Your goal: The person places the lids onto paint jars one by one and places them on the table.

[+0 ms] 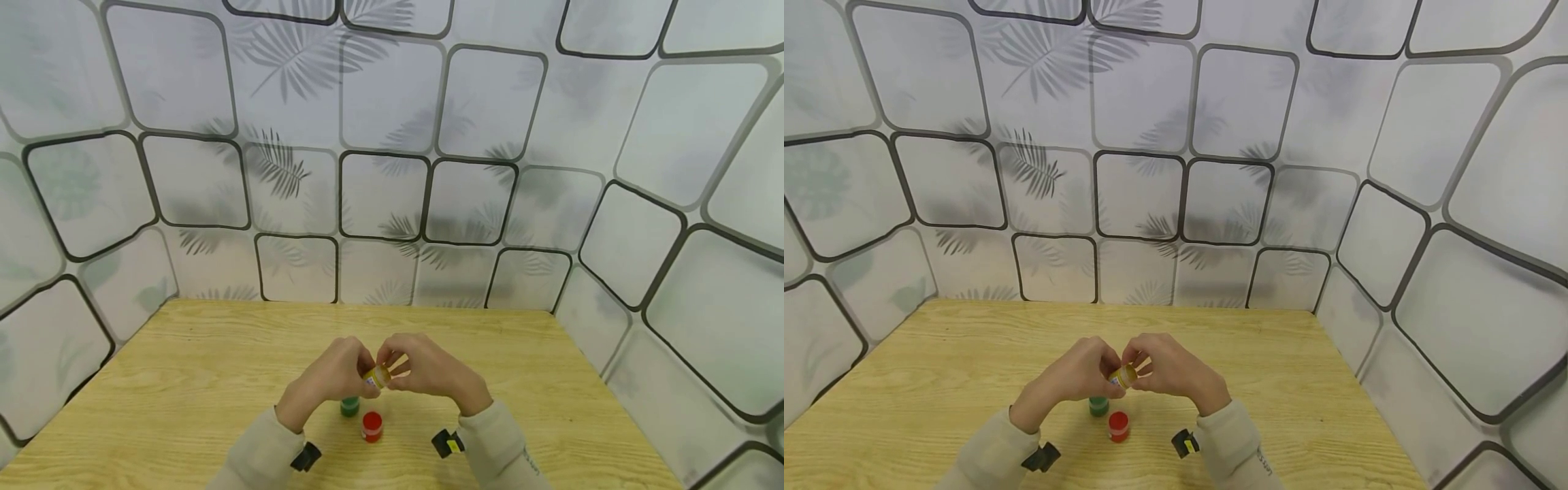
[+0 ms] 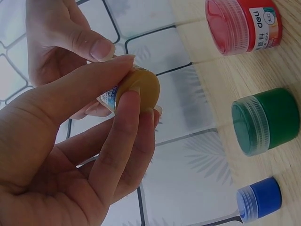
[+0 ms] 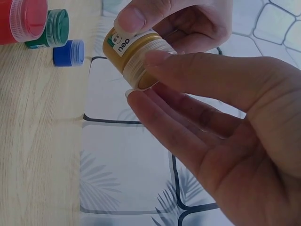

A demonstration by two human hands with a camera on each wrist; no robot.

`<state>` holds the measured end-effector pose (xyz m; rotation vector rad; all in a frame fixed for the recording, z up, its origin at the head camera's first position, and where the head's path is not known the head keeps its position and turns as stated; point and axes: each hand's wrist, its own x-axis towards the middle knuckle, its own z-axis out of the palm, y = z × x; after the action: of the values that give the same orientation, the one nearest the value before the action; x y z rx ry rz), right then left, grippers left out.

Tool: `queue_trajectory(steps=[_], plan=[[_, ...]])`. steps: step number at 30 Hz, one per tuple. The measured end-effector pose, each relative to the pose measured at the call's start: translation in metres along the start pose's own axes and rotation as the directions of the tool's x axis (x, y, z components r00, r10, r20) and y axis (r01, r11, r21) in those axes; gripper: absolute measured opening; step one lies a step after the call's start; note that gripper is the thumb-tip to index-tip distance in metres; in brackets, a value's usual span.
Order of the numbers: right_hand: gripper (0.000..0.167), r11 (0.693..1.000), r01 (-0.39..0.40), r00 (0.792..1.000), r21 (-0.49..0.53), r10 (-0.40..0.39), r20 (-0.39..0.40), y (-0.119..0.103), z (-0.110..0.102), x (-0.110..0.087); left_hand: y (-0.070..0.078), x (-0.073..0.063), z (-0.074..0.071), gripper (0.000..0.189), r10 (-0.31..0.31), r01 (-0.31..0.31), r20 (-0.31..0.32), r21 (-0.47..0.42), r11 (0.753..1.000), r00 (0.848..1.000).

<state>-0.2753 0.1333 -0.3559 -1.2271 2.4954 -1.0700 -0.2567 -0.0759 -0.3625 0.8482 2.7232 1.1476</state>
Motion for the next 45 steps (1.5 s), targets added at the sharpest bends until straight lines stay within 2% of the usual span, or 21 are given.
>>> queue_trajectory(steps=[12,22,28,45], plan=[[0.020,0.999,-0.033,0.999,-0.014,0.033,0.014,-0.0015,-0.0016,0.0003,-0.0004,0.0002,0.0006,0.011,0.006,-0.006,0.011,-0.005,1.000,1.000],[0.014,0.994,-0.064,0.998,-0.087,0.065,0.007,-0.0021,-0.0021,-0.0004,0.0005,0.0001,0.0003,0.012,-0.003,0.004,0.018,-0.006,1.000,1.000],[0.014,0.993,-0.079,0.997,-0.092,0.080,0.005,-0.0016,-0.0014,-0.0012,0.0003,-0.0001,0.0001,0.011,-0.005,0.005,0.023,-0.003,1.000,1.000],[0.020,0.997,-0.048,0.999,-0.057,0.047,-0.005,0.0027,0.0005,-0.0006,0.0006,-0.0010,0.0004,0.009,-0.002,0.002,0.017,-0.007,1.000,1.000]])
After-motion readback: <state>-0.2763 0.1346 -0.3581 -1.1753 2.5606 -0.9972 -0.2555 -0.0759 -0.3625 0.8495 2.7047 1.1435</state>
